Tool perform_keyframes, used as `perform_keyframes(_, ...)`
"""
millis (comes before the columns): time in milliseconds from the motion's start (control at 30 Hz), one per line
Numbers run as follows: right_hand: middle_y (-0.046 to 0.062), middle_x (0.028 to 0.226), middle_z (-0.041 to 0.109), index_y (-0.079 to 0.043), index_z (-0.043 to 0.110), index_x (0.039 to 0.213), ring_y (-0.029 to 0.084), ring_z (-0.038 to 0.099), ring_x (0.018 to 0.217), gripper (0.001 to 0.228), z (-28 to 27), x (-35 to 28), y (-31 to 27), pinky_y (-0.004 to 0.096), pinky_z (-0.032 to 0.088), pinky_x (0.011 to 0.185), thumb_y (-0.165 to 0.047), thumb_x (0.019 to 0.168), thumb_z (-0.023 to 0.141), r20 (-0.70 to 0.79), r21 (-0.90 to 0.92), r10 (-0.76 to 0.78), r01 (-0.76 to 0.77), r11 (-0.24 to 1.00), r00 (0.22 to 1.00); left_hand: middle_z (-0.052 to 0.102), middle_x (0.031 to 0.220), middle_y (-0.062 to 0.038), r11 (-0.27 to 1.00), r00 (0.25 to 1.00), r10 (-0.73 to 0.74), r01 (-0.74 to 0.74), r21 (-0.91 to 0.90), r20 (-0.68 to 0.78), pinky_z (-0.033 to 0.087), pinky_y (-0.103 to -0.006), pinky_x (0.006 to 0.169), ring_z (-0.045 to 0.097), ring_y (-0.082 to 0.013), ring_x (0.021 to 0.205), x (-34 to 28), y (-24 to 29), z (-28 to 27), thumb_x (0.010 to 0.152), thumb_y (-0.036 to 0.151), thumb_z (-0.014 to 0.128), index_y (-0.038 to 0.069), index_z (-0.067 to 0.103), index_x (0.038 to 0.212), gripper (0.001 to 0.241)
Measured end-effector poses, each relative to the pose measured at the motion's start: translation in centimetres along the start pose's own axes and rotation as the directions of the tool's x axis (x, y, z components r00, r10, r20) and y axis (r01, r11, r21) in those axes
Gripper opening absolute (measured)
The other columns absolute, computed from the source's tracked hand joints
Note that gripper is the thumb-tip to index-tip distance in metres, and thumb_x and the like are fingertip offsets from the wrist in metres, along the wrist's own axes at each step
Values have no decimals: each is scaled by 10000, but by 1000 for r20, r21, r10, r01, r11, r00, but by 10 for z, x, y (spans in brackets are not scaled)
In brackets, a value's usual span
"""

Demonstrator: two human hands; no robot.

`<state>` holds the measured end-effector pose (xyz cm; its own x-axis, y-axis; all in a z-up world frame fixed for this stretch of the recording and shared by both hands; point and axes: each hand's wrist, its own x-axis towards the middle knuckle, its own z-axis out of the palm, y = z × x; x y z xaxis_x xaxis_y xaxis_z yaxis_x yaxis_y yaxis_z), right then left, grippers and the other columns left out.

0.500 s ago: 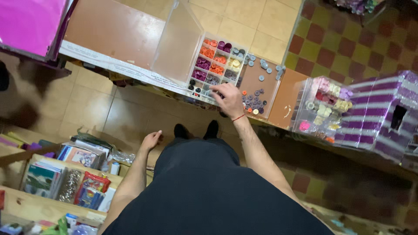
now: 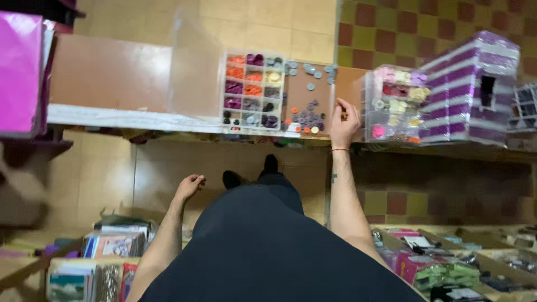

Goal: The person sorts buttons into a plastic organizer case by picking them up and placing them into specific compartments.

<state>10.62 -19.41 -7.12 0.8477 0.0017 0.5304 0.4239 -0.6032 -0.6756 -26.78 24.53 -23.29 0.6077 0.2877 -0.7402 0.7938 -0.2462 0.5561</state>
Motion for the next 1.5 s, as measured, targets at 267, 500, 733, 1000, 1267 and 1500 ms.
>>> perform_keyframes(267, 68, 1190, 787, -180, 854, 1211, 319, 729, 1118, 284, -3, 0, 49, 451, 577, 1004, -39, 973, 786, 89, -96, -60, 68, 993, 994, 757, 842, -166, 930, 894, 367, -363, -67, 257, 554, -486, 956, 713, -305, 929, -78, 201, -12, 1127, 373, 639, 51, 795, 941, 403)
perform_keyframes(500, 132, 1306, 787, -130, 834, 1195, 391, 712, 1233, 191, 5, 23, 66, 540, 526, 1092, -88, 1044, 726, 230, -79, -172, 195, 978, 958, 688, 720, -126, 618, 595, 786, -752, -230, 166, 571, -454, 854, 625, -241, 779, -110, 366, 18, 1127, 171, 686, 19, 811, 1012, 228)
perform_keyframes(733, 102, 1401, 768, -158, 828, 1240, 351, 685, 1331, 199, 9, 23, 85, 513, 483, 1147, -196, 1097, 695, 295, -79, -152, 182, 980, 943, 741, 912, -48, 481, 477, 877, -864, 151, -61, 614, -469, 849, 771, -334, 943, -17, 455, 97, 1107, 308, 738, 207, 800, 1217, 161)
perform_keyframes(1000, 49, 1395, 785, -194, 846, 1241, 325, 693, 1332, 221, 3, 26, 82, 495, 482, 1136, -249, 1118, 671, 296, -24, -110, 123, 992, 949, 671, 962, -82, 511, 405, 859, -630, 585, -314, 625, -496, 798, 736, -358, 932, 107, 494, 151, 1016, 296, 752, 185, 733, 1153, 177)
perform_keyframes(1267, 30, 1379, 789, -200, 846, 1243, 304, 688, 1337, 224, 2, 30, 85, 472, 484, 1128, -266, 1123, 668, 308, -3, -104, 110, 994, 946, 615, 950, -41, 452, 364, 881, -460, 764, -302, 612, -467, 735, 716, -316, 891, 146, 498, 176, 909, 357, 851, 174, 704, 1034, 266)
perform_keyframes(1500, 18, 1379, 792, -203, 852, 1229, 287, 686, 1346, 215, 3, 29, 85, 455, 471, 1131, -260, 1117, 678, 313, -8, -74, 81, 997, 947, 652, 966, -27, 501, 495, 836, -509, 700, -238, 621, -484, 788, 756, -321, 924, 131, 490, 175, 931, 300, 876, 213, 694, 1101, 264)
